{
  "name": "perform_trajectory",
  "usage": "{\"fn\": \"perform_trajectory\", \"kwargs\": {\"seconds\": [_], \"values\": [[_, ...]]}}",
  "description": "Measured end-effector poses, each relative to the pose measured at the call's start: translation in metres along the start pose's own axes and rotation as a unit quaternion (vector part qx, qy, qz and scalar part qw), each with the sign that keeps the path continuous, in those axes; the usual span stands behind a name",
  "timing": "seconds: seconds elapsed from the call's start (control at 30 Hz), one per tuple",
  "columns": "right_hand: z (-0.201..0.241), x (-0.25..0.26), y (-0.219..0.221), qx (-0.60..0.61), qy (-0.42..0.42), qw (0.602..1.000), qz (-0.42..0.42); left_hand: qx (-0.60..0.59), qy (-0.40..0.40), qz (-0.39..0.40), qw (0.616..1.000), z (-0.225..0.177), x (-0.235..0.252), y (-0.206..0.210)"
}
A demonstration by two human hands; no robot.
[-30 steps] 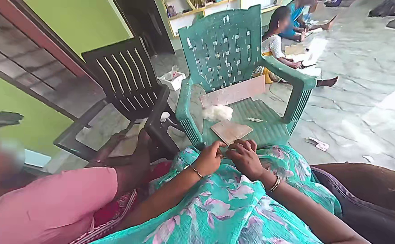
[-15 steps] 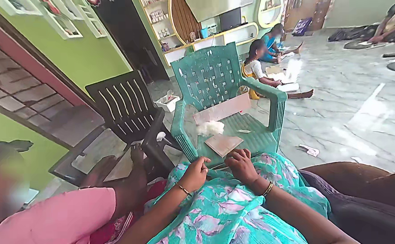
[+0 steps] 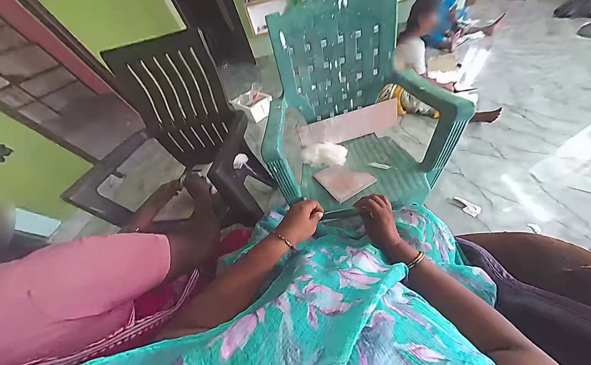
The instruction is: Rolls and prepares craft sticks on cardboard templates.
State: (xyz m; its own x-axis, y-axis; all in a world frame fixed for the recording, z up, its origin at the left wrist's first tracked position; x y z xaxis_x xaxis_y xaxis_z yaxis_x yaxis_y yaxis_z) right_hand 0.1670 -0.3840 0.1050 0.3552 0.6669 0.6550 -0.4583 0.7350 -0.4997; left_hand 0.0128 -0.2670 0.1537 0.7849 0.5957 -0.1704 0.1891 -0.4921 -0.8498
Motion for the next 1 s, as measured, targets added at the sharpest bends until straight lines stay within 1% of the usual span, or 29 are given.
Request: {"fn": "perform_trajectory", "kwargs": {"seconds": [0.13,0.23,0.33,0.4,0.47,0.53,0.6,0.67,0.7,0.73,0.77,0.8,0.83,0.9,0.93,1.0], "values": [[-0.017,0.003,-0.009,0.028,0.064,0.998,-0.007,-0.019,0.002,-0.019,1.000,0.005,0.011,-0.002],[-0.035,0.002,-0.009,0.081,0.157,0.984,0.019,-0.043,0.003,-0.027,0.999,0.010,0.019,-0.001],[-0.053,-0.002,-0.001,0.185,0.253,0.949,0.036,-0.067,-0.004,-0.031,0.997,0.015,0.025,0.001],[-0.061,-0.006,0.006,0.274,0.308,0.911,0.025,-0.077,-0.005,-0.027,0.997,0.020,0.030,0.004],[-0.064,-0.008,0.010,0.328,0.336,0.883,0.015,-0.089,-0.012,-0.019,0.996,0.025,0.034,0.008],[-0.068,-0.006,0.008,0.335,0.341,0.878,0.006,-0.107,-0.025,-0.010,0.994,0.028,0.036,0.010],[-0.072,0.001,-0.007,0.304,0.326,0.895,-0.008,-0.137,-0.037,-0.002,0.990,0.028,0.037,0.011],[-0.085,0.008,-0.033,0.259,0.292,0.919,-0.046,-0.173,-0.048,0.001,0.984,0.029,0.038,0.013],[-0.095,0.011,-0.050,0.211,0.279,0.935,-0.063,-0.192,-0.050,0.000,0.980,0.029,0.038,0.014],[-0.106,0.013,-0.070,0.128,0.272,0.951,-0.074,-0.213,-0.049,-0.001,0.976,0.029,0.039,0.015],[-0.116,0.014,-0.091,0.019,0.272,0.959,-0.078,-0.232,-0.045,-0.001,0.972,0.028,0.040,0.016],[-0.124,0.014,-0.112,-0.081,0.293,0.950,-0.073,-0.251,-0.038,0.000,0.967,0.026,0.041,0.016],[-0.132,0.012,-0.129,-0.137,0.327,0.933,-0.064,-0.269,-0.033,0.003,0.963,0.025,0.041,0.017],[-0.144,0.008,-0.152,-0.195,0.366,0.908,-0.065,-0.302,-0.022,0.006,0.953,0.023,0.044,0.019],[-0.143,0.008,-0.156,-0.208,0.361,0.907,-0.067,-0.316,-0.021,0.009,0.948,0.022,0.045,0.020],[-0.130,0.014,-0.148,-0.201,0.309,0.928,-0.049,-0.342,-0.028,0.019,0.939,0.020,0.046,0.023]]}}
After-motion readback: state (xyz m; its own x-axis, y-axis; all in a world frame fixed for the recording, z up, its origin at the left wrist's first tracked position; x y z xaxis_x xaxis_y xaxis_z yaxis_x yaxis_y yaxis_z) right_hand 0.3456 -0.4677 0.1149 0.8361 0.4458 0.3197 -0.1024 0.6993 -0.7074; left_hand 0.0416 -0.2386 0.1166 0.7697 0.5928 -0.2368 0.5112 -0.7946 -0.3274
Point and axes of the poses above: each hand's wrist, its own x-axis towards the middle knuckle, its own y-axis out of the palm, z = x × y, the point moved 8 cm from there along x, towards the middle knuckle, and after that the axes turned 3 degrees about -y, right-handed, at the moved point
